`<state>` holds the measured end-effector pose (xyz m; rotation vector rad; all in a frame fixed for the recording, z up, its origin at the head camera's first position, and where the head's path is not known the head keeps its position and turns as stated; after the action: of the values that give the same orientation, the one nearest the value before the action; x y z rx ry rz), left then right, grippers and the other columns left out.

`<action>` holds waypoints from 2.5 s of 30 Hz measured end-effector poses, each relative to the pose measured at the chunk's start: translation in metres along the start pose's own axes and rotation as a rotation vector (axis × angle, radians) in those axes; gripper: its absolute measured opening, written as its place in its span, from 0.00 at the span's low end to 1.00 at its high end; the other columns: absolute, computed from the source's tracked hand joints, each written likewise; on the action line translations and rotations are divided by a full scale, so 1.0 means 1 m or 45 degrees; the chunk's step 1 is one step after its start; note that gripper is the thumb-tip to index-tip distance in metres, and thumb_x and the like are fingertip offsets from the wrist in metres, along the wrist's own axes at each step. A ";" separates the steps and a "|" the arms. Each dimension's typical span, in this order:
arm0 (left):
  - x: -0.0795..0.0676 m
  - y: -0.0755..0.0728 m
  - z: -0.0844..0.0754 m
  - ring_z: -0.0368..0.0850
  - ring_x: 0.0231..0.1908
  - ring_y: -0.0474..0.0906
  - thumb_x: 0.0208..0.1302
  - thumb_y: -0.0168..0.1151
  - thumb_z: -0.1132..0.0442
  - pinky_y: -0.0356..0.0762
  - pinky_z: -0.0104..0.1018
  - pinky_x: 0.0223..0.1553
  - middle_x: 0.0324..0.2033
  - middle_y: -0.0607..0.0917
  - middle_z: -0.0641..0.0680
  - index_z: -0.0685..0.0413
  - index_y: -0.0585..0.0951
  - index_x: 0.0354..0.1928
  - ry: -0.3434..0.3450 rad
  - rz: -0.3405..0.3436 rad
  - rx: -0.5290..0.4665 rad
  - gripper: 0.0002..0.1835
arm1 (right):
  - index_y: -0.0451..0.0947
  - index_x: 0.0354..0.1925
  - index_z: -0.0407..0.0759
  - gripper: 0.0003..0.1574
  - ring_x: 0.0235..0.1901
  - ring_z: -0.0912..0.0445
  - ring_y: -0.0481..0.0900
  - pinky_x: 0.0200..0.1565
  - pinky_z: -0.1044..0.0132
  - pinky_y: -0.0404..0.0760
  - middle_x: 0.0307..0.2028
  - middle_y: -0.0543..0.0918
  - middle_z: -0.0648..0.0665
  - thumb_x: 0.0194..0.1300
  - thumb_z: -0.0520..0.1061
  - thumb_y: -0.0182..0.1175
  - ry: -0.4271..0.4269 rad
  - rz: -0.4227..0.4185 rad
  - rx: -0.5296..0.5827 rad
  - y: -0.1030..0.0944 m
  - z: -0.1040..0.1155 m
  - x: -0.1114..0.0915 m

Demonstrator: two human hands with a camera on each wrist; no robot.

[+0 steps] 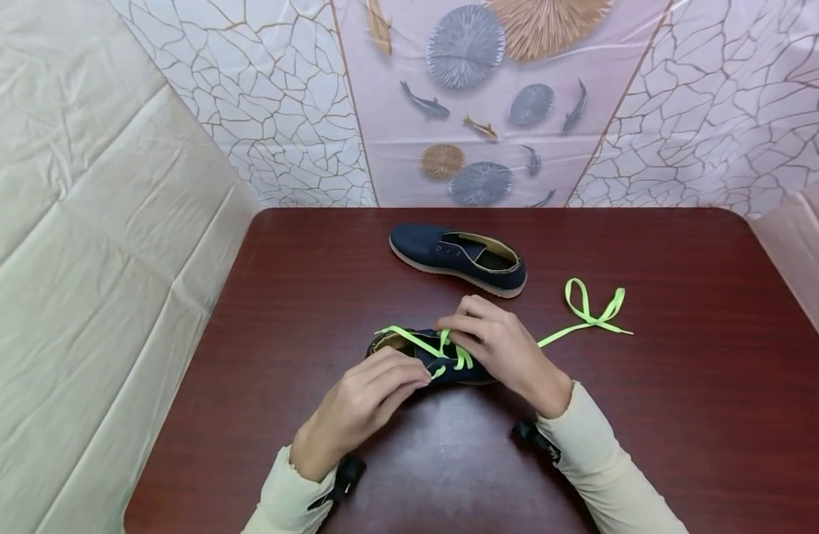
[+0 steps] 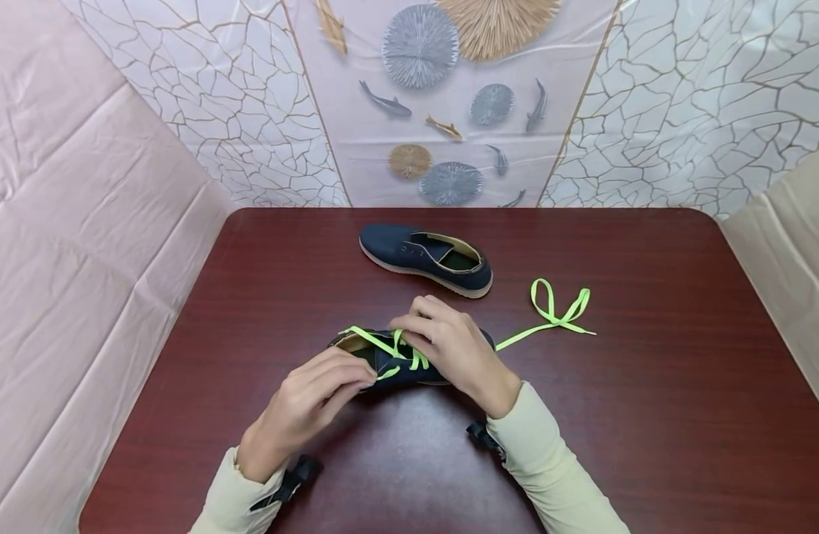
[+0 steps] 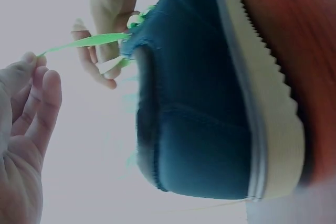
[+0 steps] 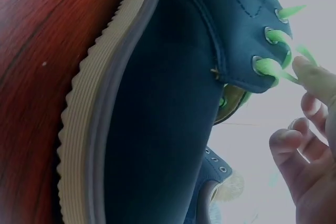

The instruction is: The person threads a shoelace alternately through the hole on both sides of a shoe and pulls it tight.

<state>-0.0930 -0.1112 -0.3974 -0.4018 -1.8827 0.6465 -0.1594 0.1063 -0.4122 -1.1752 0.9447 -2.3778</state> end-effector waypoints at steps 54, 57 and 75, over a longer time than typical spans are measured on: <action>0.010 -0.018 -0.068 0.48 0.55 0.85 0.74 0.60 0.75 0.80 0.34 0.60 0.50 0.89 0.59 0.66 0.84 0.49 0.321 0.228 -0.316 0.07 | 0.89 0.46 0.58 0.11 0.36 0.66 0.80 0.35 0.68 0.81 0.38 0.80 0.60 0.68 0.42 0.73 -0.061 0.498 -0.158 -0.012 0.033 -0.011; 0.006 -0.006 -0.065 0.41 0.54 0.84 0.73 0.65 0.73 0.77 0.29 0.61 0.50 0.89 0.52 0.61 0.85 0.51 0.207 0.285 -0.295 0.09 | 0.87 0.43 0.54 0.10 0.35 0.64 0.81 0.33 0.67 0.82 0.36 0.82 0.59 0.67 0.39 0.72 -0.118 0.377 -0.183 -0.006 0.034 -0.022; -0.038 0.076 -0.001 0.46 0.58 0.84 0.88 0.41 0.55 0.79 0.43 0.64 0.63 0.80 0.70 0.78 0.70 0.70 -1.567 0.000 -1.523 0.29 | 0.88 0.48 0.46 0.17 0.46 0.58 0.87 0.49 0.66 0.83 0.45 0.90 0.52 0.63 0.32 0.71 0.105 -0.064 0.080 0.023 0.052 -0.067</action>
<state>-0.0784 -0.0714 -0.4707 -0.8528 -3.3394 -0.5211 -0.0775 0.1040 -0.4439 -1.0974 0.8686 -2.4939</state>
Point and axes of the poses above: each hand's wrist, its own x-axis towards the middle knuckle, its own y-axis out of the palm, z = x × y, the point moved 3 cm from there along x, towards the middle knuckle
